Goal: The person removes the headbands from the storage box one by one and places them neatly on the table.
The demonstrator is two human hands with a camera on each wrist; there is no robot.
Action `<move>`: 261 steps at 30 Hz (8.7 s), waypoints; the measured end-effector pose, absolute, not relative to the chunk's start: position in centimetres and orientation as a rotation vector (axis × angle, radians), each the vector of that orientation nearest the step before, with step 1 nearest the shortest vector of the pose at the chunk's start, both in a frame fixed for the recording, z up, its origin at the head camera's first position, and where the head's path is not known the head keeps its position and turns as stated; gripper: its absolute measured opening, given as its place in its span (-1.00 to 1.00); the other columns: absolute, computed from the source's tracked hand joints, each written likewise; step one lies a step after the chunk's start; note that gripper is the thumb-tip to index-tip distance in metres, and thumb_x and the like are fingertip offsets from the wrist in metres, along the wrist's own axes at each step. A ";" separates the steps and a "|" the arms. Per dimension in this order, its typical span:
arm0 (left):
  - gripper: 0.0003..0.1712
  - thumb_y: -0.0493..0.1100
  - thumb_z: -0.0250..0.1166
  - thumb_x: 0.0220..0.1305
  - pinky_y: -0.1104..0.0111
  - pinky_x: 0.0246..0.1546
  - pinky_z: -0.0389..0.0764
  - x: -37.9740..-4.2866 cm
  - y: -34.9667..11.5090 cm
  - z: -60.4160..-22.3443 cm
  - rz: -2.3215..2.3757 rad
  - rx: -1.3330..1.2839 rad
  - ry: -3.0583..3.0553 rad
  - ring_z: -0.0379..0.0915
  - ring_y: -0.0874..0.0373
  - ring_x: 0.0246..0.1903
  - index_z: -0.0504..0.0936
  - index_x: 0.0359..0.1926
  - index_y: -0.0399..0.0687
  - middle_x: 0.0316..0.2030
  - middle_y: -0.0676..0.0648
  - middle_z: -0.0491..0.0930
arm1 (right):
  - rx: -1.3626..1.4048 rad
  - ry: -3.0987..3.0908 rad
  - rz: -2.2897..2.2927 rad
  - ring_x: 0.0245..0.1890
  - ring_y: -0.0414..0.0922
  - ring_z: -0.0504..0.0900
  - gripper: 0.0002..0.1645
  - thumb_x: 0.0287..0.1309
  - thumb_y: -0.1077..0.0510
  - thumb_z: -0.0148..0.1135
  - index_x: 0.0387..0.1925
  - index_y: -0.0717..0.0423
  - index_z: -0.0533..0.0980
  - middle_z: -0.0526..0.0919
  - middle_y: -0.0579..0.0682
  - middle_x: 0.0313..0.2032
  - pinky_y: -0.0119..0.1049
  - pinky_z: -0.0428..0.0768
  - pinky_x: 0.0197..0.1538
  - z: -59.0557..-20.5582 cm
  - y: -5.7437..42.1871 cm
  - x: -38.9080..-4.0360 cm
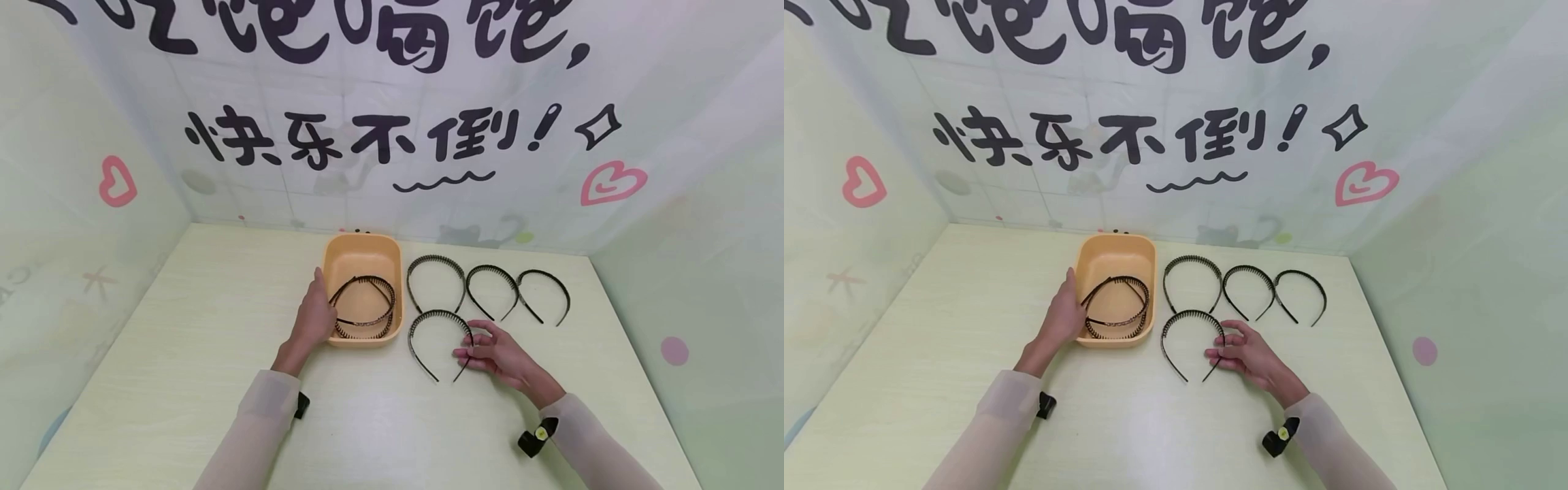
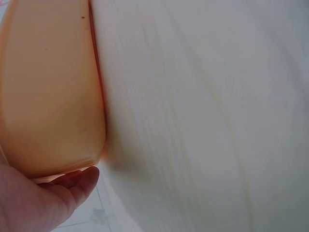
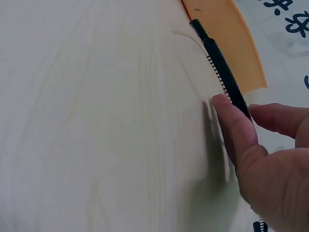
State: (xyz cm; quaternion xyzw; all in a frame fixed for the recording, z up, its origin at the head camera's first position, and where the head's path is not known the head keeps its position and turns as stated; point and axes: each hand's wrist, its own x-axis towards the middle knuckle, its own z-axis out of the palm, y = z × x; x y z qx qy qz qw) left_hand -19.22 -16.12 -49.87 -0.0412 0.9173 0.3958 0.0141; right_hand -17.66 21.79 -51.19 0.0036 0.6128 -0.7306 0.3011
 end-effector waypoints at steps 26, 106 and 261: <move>-0.08 -0.49 -0.10 0.23 -0.11 0.29 0.35 -19.2 -16.2 -49.8 1.242 -0.123 2.864 0.23 -0.37 0.30 -0.39 0.51 -0.43 0.43 -0.53 -0.01 | 0.067 2.442 -1.227 -0.62 -0.10 0.71 -0.81 0.27 0.21 0.21 -0.23 0.31 0.61 0.70 0.06 -0.60 -0.25 0.71 -0.46 -49.2 20.1 -18.5; -0.03 -0.51 -0.07 0.17 -0.12 0.33 0.30 -19.2 -16.1 -50.0 1.245 -0.119 2.869 0.14 -0.40 0.35 -0.38 0.51 -0.43 0.43 -0.54 0.00 | 0.207 1.300 -2.048 0.49 0.15 -0.04 -0.18 0.35 0.32 -0.03 0.46 0.43 -0.20 -0.17 0.41 0.47 -0.10 0.04 0.51 -44.1 3.1 -20.6; -0.10 -0.47 -0.10 0.26 -0.08 0.38 0.23 -19.3 -16.1 -50.0 1.225 -0.126 2.880 0.13 -0.32 0.38 -0.36 0.52 -0.40 0.44 -0.49 0.03 | 0.373 2.240 -1.791 -0.43 -0.27 0.75 -0.56 0.41 0.26 -0.01 0.22 0.41 0.39 0.79 -0.11 -0.35 -0.40 0.66 -0.35 -49.7 26.2 -20.1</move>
